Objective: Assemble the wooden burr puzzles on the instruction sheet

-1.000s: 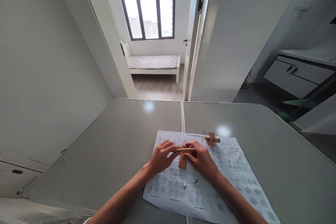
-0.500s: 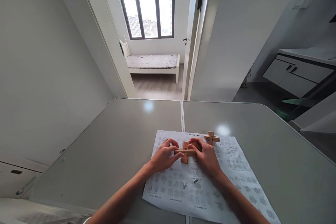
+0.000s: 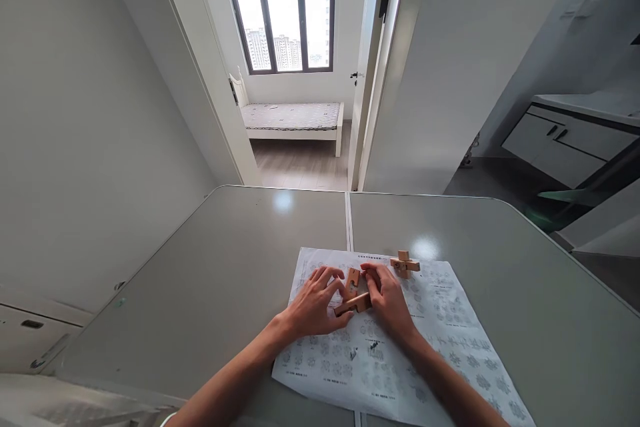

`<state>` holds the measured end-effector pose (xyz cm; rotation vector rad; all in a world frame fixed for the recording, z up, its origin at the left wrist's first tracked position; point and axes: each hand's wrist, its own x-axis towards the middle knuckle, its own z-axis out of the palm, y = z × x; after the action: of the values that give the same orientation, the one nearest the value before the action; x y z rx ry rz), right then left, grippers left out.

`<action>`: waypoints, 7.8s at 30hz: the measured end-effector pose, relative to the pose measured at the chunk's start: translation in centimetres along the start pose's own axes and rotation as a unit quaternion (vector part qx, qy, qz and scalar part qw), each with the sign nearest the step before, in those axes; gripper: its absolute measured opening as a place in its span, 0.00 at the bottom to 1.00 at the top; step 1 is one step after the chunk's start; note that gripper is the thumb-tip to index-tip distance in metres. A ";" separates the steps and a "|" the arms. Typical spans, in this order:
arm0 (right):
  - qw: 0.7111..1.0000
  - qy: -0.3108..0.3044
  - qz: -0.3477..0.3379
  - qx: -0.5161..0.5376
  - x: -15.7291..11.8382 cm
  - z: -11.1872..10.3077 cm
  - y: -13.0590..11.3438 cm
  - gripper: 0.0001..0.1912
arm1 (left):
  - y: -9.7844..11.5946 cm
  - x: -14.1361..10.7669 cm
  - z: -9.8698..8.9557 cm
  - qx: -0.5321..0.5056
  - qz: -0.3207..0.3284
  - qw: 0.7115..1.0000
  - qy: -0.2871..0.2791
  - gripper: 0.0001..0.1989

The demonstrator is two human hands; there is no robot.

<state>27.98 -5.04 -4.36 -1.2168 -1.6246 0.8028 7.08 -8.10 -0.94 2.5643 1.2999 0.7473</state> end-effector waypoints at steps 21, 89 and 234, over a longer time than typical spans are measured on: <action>0.993 -0.017 -0.034 -0.114 -0.2 -0.3 -0.1 0.10 | -0.1 0.2 0.1 0.013 0.055 0.998 -0.023 0.17; 0.969 0.088 -0.099 -0.209 1.1 -2.6 1.7 0.19 | -2.4 0.2 0.7 0.108 -0.056 0.990 0.077 0.13; 0.981 -0.127 -0.122 0.084 -0.8 -2.2 -3.6 0.07 | -0.1 0.1 -1.2 -0.206 -0.077 0.975 0.008 0.35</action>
<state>28.82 -6.91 -0.61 -0.8016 -1.8273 0.9435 6.43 -8.08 0.07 2.1105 1.1838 0.9001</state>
